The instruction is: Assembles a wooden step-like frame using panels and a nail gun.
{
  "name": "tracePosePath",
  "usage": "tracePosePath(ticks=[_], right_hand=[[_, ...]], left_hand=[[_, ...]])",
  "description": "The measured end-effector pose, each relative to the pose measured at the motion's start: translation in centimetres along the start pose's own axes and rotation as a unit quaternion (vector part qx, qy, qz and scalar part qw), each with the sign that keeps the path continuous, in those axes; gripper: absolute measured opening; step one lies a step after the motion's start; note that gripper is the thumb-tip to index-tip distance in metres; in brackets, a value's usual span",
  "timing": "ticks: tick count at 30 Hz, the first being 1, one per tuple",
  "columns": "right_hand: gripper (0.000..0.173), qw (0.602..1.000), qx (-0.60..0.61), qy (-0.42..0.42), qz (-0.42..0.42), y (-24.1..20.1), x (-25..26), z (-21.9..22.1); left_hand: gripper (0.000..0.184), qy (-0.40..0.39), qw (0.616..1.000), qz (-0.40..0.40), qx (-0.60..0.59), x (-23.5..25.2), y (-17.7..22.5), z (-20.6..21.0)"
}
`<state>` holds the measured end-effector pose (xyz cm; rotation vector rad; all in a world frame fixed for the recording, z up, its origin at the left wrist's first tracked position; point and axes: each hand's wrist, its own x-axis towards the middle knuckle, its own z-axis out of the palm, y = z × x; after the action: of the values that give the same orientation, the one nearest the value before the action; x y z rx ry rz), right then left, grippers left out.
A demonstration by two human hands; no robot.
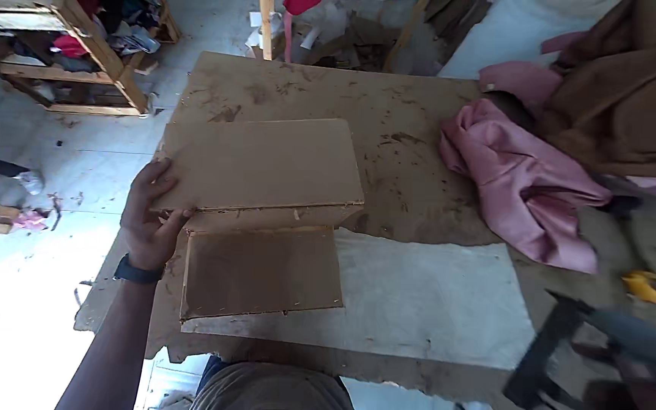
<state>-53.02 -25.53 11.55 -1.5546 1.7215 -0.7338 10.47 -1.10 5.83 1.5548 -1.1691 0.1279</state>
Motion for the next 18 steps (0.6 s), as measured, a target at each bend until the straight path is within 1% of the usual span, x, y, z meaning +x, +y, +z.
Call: tracePosePath(ticks=[2, 3, 5, 6, 8, 10, 12, 15, 18], right_hand=[[0.031, 0.985, 0.007, -0.136, -0.105, -8.5, -2.1, 1.1], [0.032, 0.974, 0.006, -0.180, -0.139, -12.4, -2.9, 2.2], [0.033, 0.962, -0.045, -0.221, -0.156, -20.0, -4.6, 5.1], [0.032, 0.958, -0.080, -0.223, -0.161, -23.1, -5.2, 6.9], [0.031, 0.950, -0.146, -0.223, -0.165, -27.5, -5.8, 10.5], [0.030, 0.939, -0.189, -0.247, -0.144, -30.1, -5.6, 13.6], [0.032, 0.930, -0.228, -0.260, -0.122, -31.1, -5.3, 15.6], [0.032, 0.930, -0.251, -0.246, -0.105, -31.8, -5.8, 16.9], [0.032, 0.923, -0.283, -0.244, -0.088, -33.2, -6.3, 17.9]], left_hand=[[0.051, 0.016, 1.000, 0.017, -0.010, -0.1, -0.6, 0.2], [0.051, 0.021, 0.999, 0.023, -0.011, -0.1, -1.0, 0.2], [0.051, 0.026, 0.999, 0.030, -0.021, -0.1, -1.5, 0.3], [0.052, 0.030, 0.999, 0.031, -0.027, -0.1, -1.6, 0.4], [0.052, 0.040, 0.998, 0.024, -0.044, -0.2, -1.7, 0.5], [0.052, 0.049, 0.997, 0.013, -0.058, -0.1, -1.5, 0.5], [0.052, 0.057, 0.996, -0.003, -0.070, -0.2, -1.4, 0.5], [0.052, 0.058, 0.994, -0.038, -0.085, -0.5, -1.3, 0.5], [0.051, 0.061, 0.993, -0.036, -0.092, -0.2, -1.7, 0.6]])
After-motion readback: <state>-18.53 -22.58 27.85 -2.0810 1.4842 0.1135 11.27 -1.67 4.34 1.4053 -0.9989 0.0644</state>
